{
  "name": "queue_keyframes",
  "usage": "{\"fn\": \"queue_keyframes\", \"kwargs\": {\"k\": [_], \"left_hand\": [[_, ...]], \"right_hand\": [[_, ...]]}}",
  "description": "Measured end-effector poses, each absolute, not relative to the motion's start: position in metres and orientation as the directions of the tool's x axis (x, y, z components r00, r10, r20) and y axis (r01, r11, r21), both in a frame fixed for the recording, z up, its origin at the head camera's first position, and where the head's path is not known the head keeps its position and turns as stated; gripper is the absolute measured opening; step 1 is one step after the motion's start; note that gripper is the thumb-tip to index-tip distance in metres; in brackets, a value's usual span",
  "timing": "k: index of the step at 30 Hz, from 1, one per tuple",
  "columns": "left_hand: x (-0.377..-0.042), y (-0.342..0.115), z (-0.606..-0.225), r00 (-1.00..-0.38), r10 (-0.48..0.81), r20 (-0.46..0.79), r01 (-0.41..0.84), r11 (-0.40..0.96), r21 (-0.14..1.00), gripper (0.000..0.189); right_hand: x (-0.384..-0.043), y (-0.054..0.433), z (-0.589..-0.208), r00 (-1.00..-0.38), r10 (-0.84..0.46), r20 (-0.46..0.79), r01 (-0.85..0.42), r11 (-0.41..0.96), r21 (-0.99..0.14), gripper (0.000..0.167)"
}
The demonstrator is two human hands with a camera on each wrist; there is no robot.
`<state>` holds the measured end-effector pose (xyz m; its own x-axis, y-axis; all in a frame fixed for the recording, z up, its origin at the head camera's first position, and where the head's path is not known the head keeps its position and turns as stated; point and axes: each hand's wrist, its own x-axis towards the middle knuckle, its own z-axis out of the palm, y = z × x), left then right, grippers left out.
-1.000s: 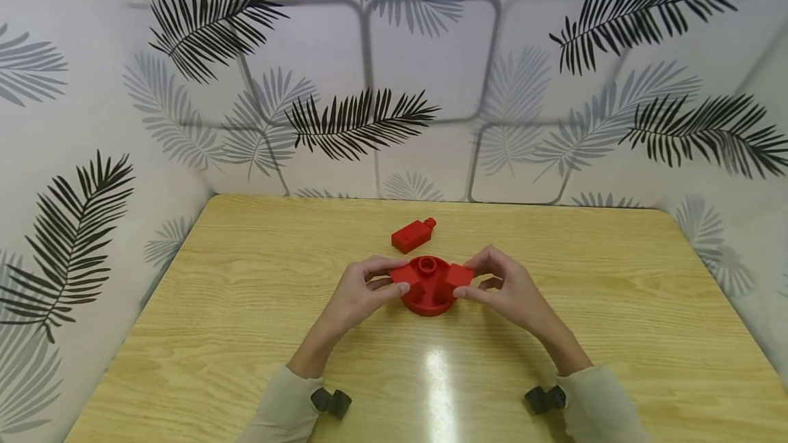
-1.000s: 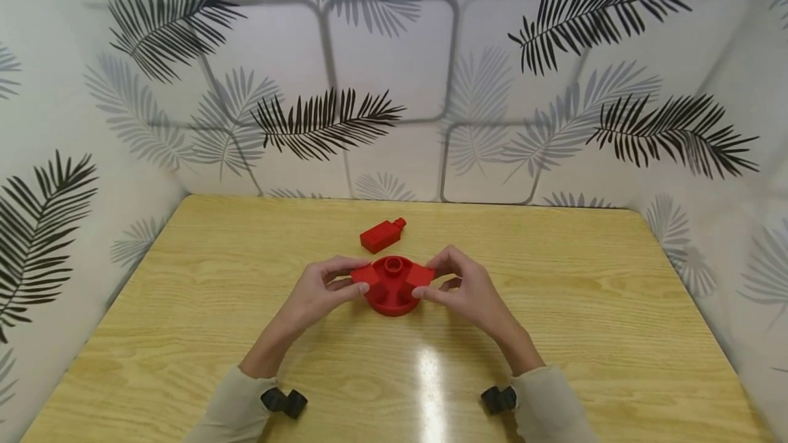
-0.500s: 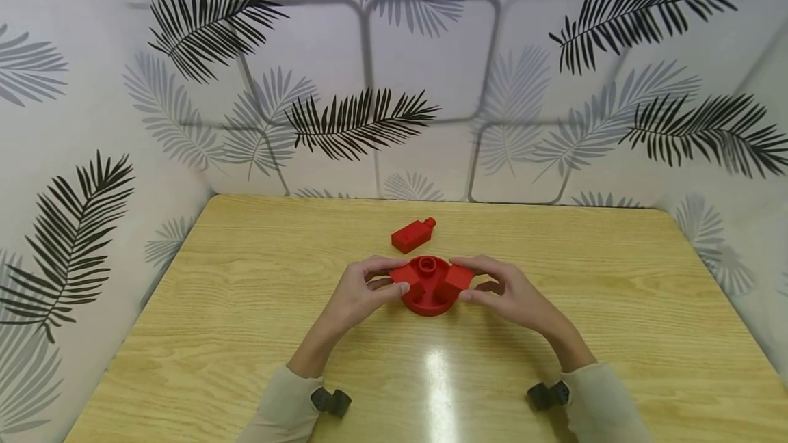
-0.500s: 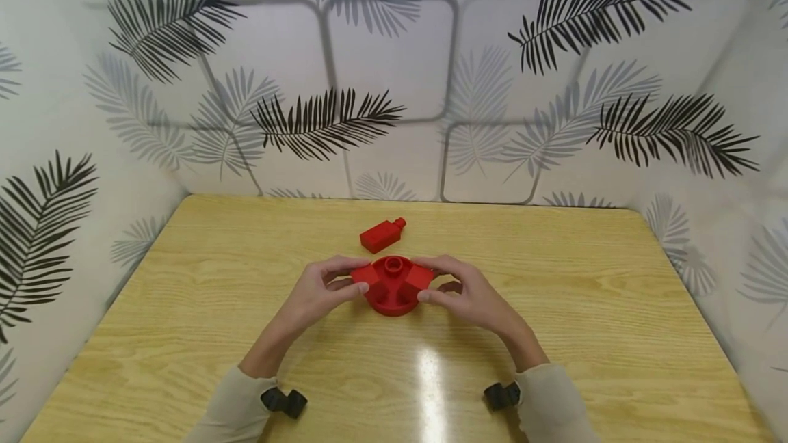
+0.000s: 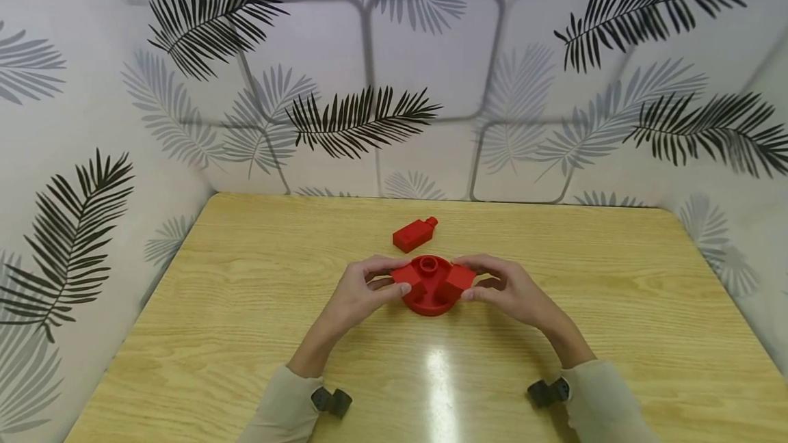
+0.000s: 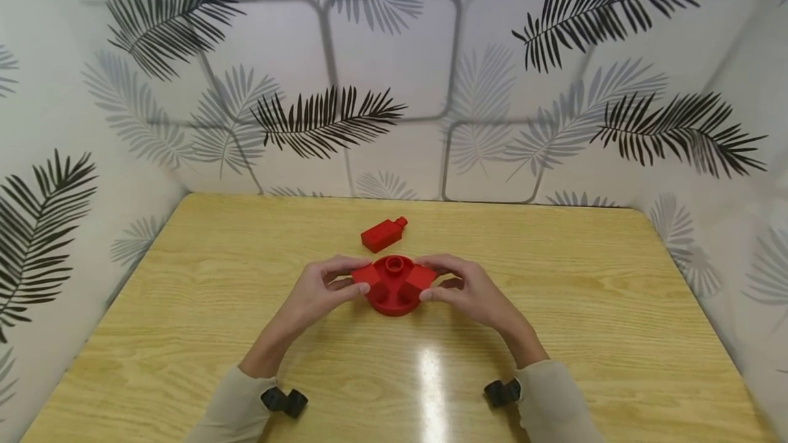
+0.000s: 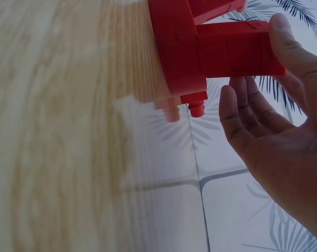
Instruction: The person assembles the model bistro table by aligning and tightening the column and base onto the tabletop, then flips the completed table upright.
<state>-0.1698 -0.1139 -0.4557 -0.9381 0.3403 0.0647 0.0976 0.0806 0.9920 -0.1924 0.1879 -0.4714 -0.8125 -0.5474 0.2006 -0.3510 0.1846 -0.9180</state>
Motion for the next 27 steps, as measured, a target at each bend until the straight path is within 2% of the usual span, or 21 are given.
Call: {"fn": "queue_keyframes", "kwargs": {"k": [12, 27], "left_hand": [[-0.1697, -0.1121, -0.4554, -0.938, 0.342, 0.057, 0.089, 0.080, 0.993, 0.043], [-0.1691, -0.1096, -0.4549, -0.943, 0.328, 0.051, 0.089, 0.102, 0.991, 0.043]], "right_hand": [[-0.1942, 0.1888, -0.4759, -0.802, -0.544, 0.246, -0.401, 0.186, -0.897, 0.048], [-0.1921, 0.1889, -0.4764, -0.815, -0.534, 0.225, -0.367, 0.176, -0.913, 0.050]]}}
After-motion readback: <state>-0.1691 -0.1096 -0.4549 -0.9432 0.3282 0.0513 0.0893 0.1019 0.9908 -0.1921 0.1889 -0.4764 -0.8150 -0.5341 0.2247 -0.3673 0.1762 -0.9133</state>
